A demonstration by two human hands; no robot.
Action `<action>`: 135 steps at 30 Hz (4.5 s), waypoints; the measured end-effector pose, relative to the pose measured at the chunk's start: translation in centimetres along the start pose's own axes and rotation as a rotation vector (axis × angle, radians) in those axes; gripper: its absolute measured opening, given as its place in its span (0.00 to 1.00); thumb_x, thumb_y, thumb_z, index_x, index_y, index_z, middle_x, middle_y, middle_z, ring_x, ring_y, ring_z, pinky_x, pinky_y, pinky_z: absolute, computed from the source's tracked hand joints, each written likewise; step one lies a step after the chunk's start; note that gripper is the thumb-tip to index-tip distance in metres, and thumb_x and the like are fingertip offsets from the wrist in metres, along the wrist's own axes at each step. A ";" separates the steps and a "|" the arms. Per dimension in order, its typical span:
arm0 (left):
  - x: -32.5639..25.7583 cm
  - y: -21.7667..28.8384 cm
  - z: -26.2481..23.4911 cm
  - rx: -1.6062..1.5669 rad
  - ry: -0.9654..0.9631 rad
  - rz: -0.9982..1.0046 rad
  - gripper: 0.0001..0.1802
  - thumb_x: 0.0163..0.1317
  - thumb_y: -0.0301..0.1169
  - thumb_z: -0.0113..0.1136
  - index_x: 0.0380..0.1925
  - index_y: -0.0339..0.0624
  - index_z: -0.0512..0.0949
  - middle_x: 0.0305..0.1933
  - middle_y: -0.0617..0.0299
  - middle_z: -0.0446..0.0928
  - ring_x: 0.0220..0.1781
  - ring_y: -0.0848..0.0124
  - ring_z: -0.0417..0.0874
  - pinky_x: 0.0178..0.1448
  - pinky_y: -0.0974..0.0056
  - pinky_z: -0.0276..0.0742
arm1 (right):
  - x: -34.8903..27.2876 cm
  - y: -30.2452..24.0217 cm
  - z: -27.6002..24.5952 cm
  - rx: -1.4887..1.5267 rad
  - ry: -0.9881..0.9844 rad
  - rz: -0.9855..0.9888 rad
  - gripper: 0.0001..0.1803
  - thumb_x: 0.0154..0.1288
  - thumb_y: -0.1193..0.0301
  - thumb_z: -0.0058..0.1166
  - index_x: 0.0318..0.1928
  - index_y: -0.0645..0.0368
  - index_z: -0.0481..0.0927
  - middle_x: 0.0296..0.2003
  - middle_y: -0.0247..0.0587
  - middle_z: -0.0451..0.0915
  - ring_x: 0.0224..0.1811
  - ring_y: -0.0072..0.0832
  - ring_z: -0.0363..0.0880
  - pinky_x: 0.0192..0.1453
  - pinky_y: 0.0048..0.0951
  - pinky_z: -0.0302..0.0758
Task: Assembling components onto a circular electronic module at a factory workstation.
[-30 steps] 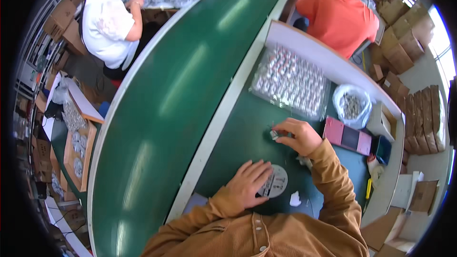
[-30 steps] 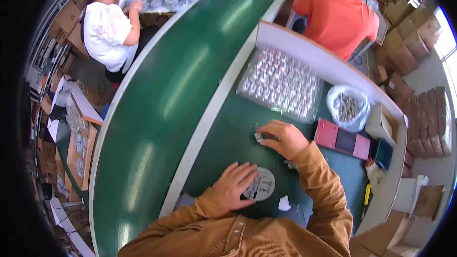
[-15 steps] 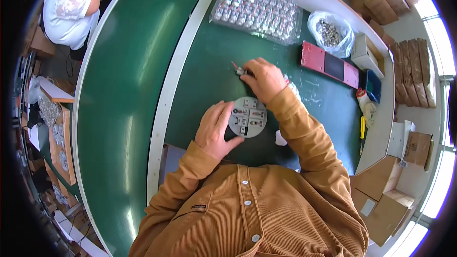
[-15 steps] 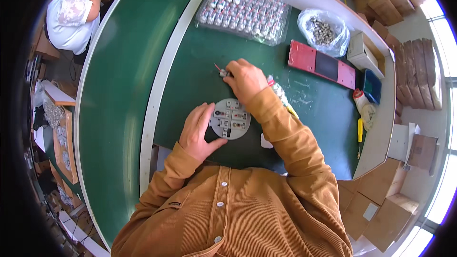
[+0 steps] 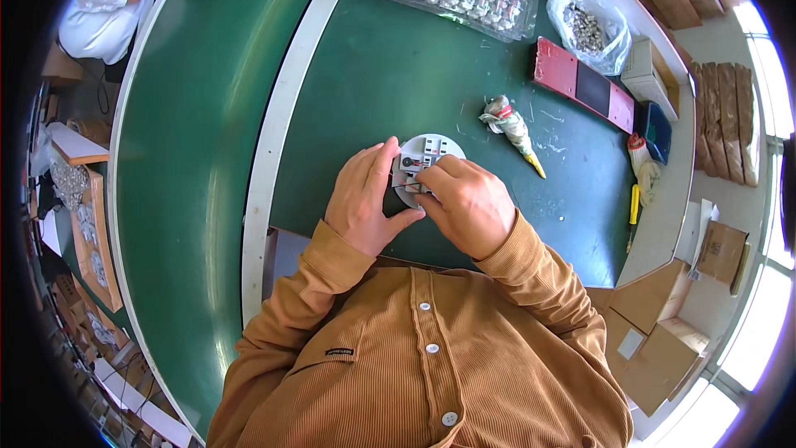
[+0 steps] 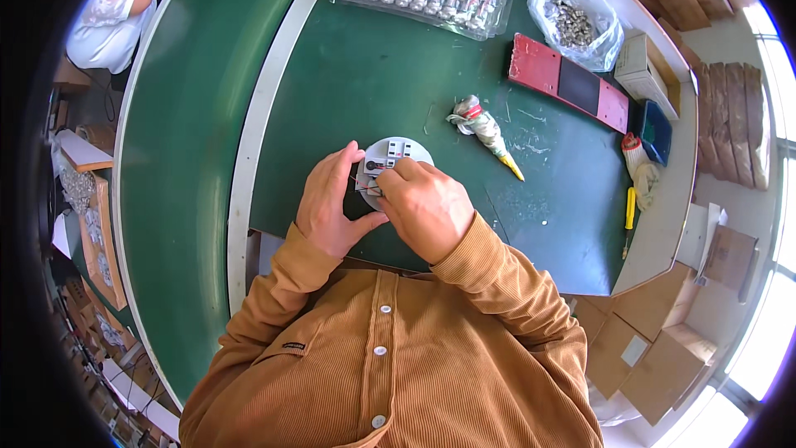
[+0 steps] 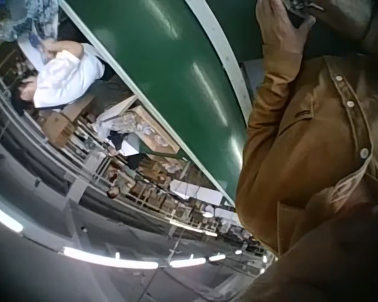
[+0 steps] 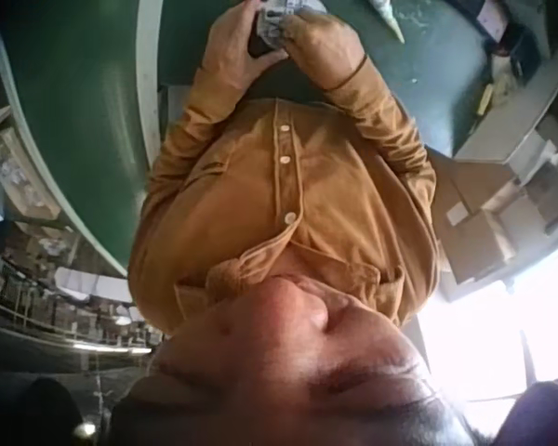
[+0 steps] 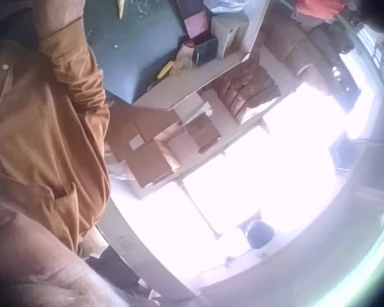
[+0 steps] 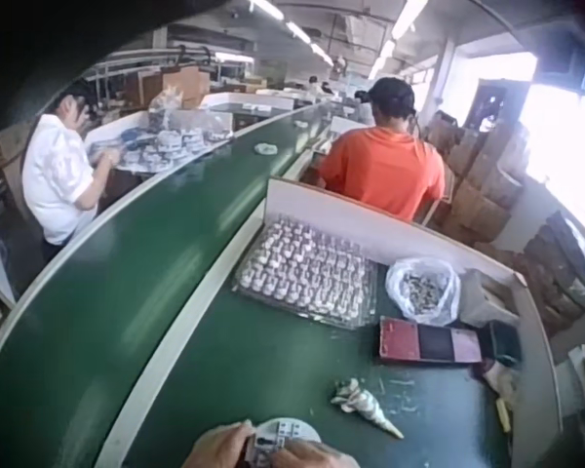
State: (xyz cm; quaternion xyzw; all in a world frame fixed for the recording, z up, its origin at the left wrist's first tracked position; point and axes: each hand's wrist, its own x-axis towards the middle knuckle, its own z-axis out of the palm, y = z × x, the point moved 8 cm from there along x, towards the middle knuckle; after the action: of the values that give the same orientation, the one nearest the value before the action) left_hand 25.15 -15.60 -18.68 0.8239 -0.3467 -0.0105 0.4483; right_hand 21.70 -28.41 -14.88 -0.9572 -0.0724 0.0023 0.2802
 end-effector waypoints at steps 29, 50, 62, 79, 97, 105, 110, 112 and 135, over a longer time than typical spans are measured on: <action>0.1 -0.6 0.2 0.029 0.008 -0.062 0.52 0.43 0.31 0.82 0.71 0.34 0.68 0.65 0.49 0.76 0.63 0.53 0.79 0.70 0.53 0.73 | 1.9 0.2 2.1 0.066 -0.112 -0.126 0.09 0.61 0.76 0.64 0.42 0.63 0.81 0.35 0.39 0.79 0.33 0.38 0.78 0.41 0.34 0.77; 1.7 0.1 -0.6 -0.034 -0.074 0.020 0.25 0.48 0.24 0.77 0.50 0.41 0.82 0.50 0.60 0.77 0.43 0.64 0.78 0.49 0.62 0.79 | -1.8 2.7 1.3 0.074 0.154 -0.010 0.54 0.47 0.59 0.78 0.74 0.56 0.67 0.74 0.58 0.62 0.75 0.54 0.64 0.78 0.49 0.64; 2.9 0.8 -0.8 0.109 -0.245 0.106 0.17 0.51 0.20 0.74 0.43 0.40 0.82 0.43 0.62 0.76 0.34 0.66 0.76 0.41 0.63 0.76 | -1.0 3.5 2.4 0.120 0.206 -0.048 0.53 0.44 0.59 0.77 0.73 0.56 0.69 0.71 0.51 0.68 0.74 0.50 0.66 0.76 0.46 0.66; 3.2 -0.8 -0.5 -0.063 -0.261 0.082 0.13 0.54 0.20 0.73 0.37 0.41 0.78 0.40 0.61 0.75 0.34 0.66 0.76 0.41 0.64 0.76 | -4.5 10.4 -6.0 -0.286 0.474 0.336 0.33 0.59 0.74 0.68 0.66 0.62 0.75 0.59 0.52 0.78 0.59 0.44 0.78 0.63 0.40 0.76; 3.0 -1.4 -0.7 -0.177 -0.190 0.092 0.15 0.51 0.20 0.75 0.37 0.42 0.80 0.38 0.63 0.75 0.32 0.69 0.75 0.38 0.66 0.75 | -6.2 12.2 -4.4 0.274 0.274 0.507 0.21 0.69 0.79 0.57 0.62 0.61 0.75 0.43 0.44 0.85 0.35 0.30 0.79 0.45 0.28 0.78; 2.8 -2.0 -0.6 -0.215 -0.205 0.094 0.16 0.50 0.19 0.74 0.37 0.41 0.80 0.38 0.63 0.75 0.32 0.69 0.74 0.37 0.66 0.75 | -0.5 -0.4 -5.9 -0.112 -0.012 0.018 0.19 0.63 0.73 0.66 0.53 0.60 0.78 0.44 0.44 0.86 0.31 0.31 0.82 0.36 0.27 0.79; 2.8 -2.3 -0.9 -0.256 -0.188 0.092 0.17 0.49 0.18 0.74 0.38 0.41 0.81 0.38 0.62 0.75 0.32 0.69 0.73 0.36 0.66 0.73 | 2.3 -4.2 -3.2 -0.459 -0.181 -0.095 0.12 0.62 0.74 0.62 0.46 0.60 0.79 0.36 0.41 0.81 0.27 0.31 0.78 0.32 0.30 0.77; 2.9 -2.1 -0.9 -0.273 -0.184 0.084 0.17 0.48 0.18 0.73 0.37 0.42 0.79 0.38 0.63 0.74 0.32 0.67 0.73 0.36 0.65 0.74 | 2.8 -5.0 -2.5 -0.570 -0.230 -0.130 0.09 0.62 0.74 0.61 0.43 0.60 0.79 0.33 0.39 0.78 0.26 0.30 0.76 0.30 0.30 0.76; 2.3 -2.9 -1.3 -0.279 -0.127 0.092 0.21 0.45 0.15 0.71 0.41 0.39 0.80 0.42 0.60 0.76 0.36 0.67 0.75 0.40 0.67 0.75 | 3.7 -4.6 -3.8 -0.325 -0.282 -0.058 0.07 0.66 0.70 0.59 0.41 0.59 0.79 0.32 0.39 0.82 0.31 0.35 0.83 0.38 0.34 0.80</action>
State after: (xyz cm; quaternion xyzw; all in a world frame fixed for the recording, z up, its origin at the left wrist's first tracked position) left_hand 28.96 -15.01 -19.38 0.7346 -0.4069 -0.0902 0.5355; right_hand 24.90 -26.11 -9.03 -0.9775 -0.1378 0.1164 0.1092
